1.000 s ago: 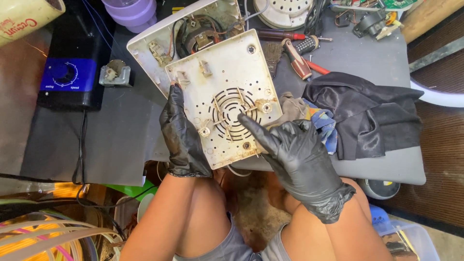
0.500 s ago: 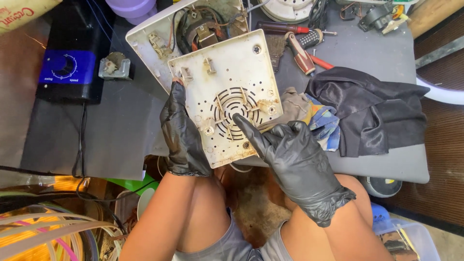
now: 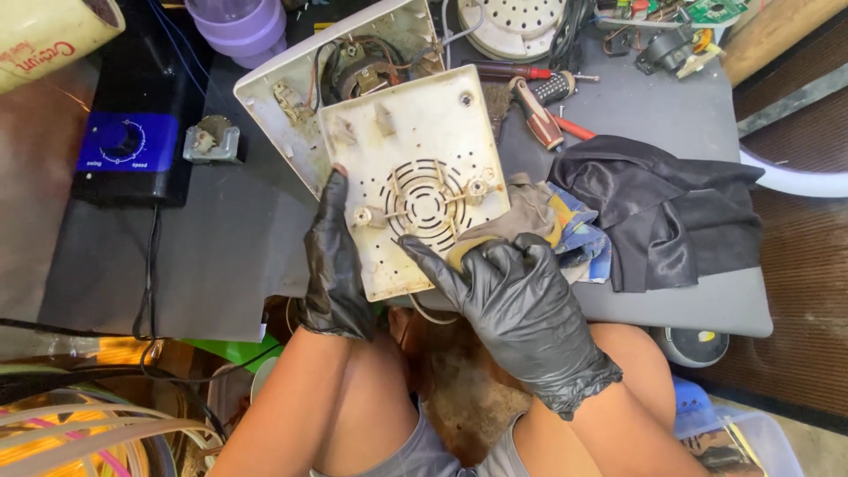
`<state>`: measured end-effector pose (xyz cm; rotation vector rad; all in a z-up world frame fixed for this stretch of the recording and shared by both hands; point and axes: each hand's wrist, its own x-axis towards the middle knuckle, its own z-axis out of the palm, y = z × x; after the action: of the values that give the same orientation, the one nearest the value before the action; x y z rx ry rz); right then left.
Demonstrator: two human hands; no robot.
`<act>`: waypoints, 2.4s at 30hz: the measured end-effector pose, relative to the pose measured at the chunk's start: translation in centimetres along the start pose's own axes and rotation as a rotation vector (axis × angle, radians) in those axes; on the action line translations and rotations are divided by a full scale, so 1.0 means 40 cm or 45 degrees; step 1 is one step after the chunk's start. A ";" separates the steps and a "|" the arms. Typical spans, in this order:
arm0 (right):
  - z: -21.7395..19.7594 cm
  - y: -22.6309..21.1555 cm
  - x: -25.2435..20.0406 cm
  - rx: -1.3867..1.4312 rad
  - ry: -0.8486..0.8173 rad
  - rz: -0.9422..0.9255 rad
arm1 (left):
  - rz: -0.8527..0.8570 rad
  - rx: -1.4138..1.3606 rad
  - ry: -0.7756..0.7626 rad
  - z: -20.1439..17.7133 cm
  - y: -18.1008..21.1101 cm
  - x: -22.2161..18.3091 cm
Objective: Polishing and cleaning the plastic outer casing of an electronic device using an abrasive pad.
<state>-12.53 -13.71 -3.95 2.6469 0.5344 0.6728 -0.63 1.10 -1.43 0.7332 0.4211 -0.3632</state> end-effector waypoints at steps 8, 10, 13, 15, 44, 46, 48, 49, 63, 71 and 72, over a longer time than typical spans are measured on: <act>-0.003 0.004 -0.008 -0.113 -0.161 0.168 | -0.319 -0.276 -0.808 -0.223 -0.058 0.147; -0.006 0.007 -0.013 -0.110 -0.174 0.177 | 0.028 0.238 -0.606 -0.153 -0.071 0.070; -0.008 0.007 -0.012 -0.164 -0.124 0.176 | 0.382 0.792 -0.296 -0.169 -0.088 0.083; -0.011 0.004 -0.013 -0.222 -0.069 0.167 | 0.376 0.840 -0.211 -0.270 -0.097 0.160; -0.022 -0.020 -0.017 0.366 0.044 0.244 | 0.504 0.802 -0.058 -0.242 -0.122 0.146; -0.020 -0.012 -0.010 0.433 0.041 0.274 | 0.489 0.824 -0.026 -0.232 -0.117 0.142; -0.019 -0.007 -0.008 0.498 0.039 0.304 | 0.475 0.845 0.004 -0.225 -0.115 0.136; -0.019 -0.006 -0.009 0.414 -0.012 0.342 | 0.507 0.829 -0.029 -0.222 -0.117 0.133; -0.025 0.017 -0.015 0.508 0.026 0.399 | 0.730 0.905 -0.223 -0.264 -0.107 0.167; -0.029 -0.023 -0.006 1.002 0.005 0.555 | 0.770 0.890 -0.310 -0.184 -0.096 0.083; -0.033 -0.023 -0.008 1.005 0.002 0.553 | 0.770 0.890 -0.305 -0.212 -0.095 0.099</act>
<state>-13.71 -12.72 -3.35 3.5680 0.2429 0.6771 -1.01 3.79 -11.15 1.4300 -0.1855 -0.0090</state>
